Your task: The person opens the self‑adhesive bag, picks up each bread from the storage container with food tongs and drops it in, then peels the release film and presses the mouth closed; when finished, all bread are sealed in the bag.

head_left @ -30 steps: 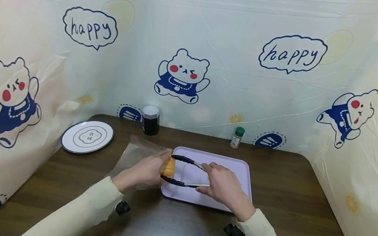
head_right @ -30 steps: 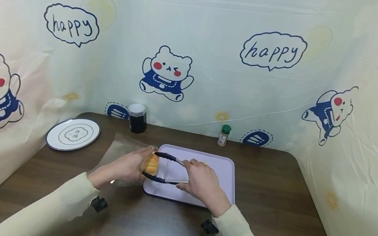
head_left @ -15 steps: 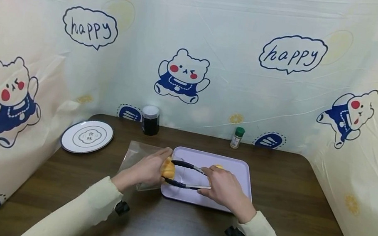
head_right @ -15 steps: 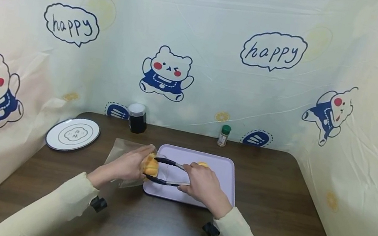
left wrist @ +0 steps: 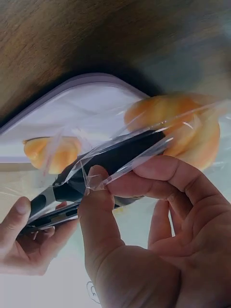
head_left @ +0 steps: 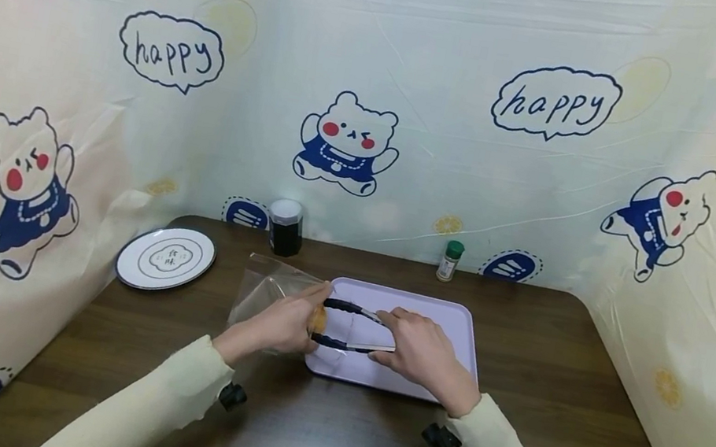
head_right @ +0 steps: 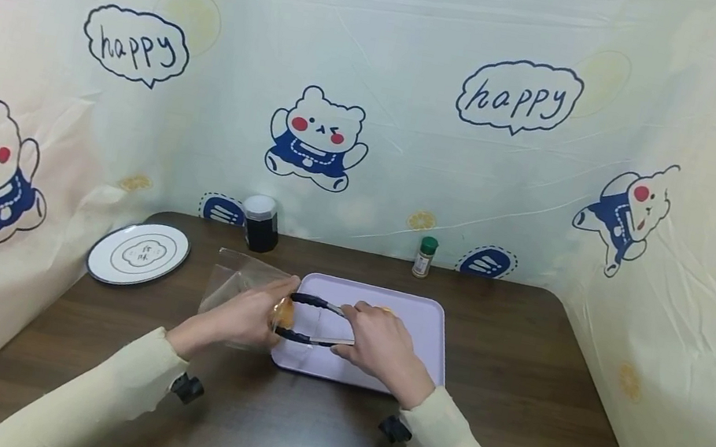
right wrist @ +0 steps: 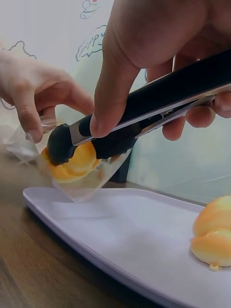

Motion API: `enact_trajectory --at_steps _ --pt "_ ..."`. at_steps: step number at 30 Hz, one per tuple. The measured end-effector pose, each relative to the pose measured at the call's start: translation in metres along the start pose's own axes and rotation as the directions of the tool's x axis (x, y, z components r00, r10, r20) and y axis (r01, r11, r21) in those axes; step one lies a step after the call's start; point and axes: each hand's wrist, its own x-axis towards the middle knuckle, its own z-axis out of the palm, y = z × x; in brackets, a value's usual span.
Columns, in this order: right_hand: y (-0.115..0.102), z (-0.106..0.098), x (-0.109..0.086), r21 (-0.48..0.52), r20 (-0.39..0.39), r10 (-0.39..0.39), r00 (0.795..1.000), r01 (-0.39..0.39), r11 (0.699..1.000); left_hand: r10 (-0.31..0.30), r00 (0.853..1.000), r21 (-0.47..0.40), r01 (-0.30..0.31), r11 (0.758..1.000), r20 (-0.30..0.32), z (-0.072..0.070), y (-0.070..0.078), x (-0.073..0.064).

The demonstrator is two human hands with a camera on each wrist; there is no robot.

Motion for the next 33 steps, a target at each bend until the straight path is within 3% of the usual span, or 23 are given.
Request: enact_trajectory --at_steps 9,18,27,33 --pt "-0.001 -0.003 0.000 -0.069 -0.031 -0.050 0.998 0.047 0.997 0.052 0.997 -0.026 -0.054 0.998 -0.053 -0.001 -0.004 0.000" --pt "0.001 -0.008 0.003 -0.045 -0.012 -0.022 1.000 0.021 0.999 0.034 0.999 -0.054 -0.035 0.998 -0.014 0.004 0.001 0.002" --pt "-0.003 0.000 0.003 0.006 0.013 0.034 0.999 -0.034 0.999 0.000 1.000 0.020 0.000 1.000 -0.025 -0.006 -0.003 0.001" --pt "-0.003 0.004 0.003 -0.003 -0.007 0.014 1.000 -0.014 1.000 0.001 1.000 0.101 0.001 0.995 -0.021 -0.008 -0.003 0.000"
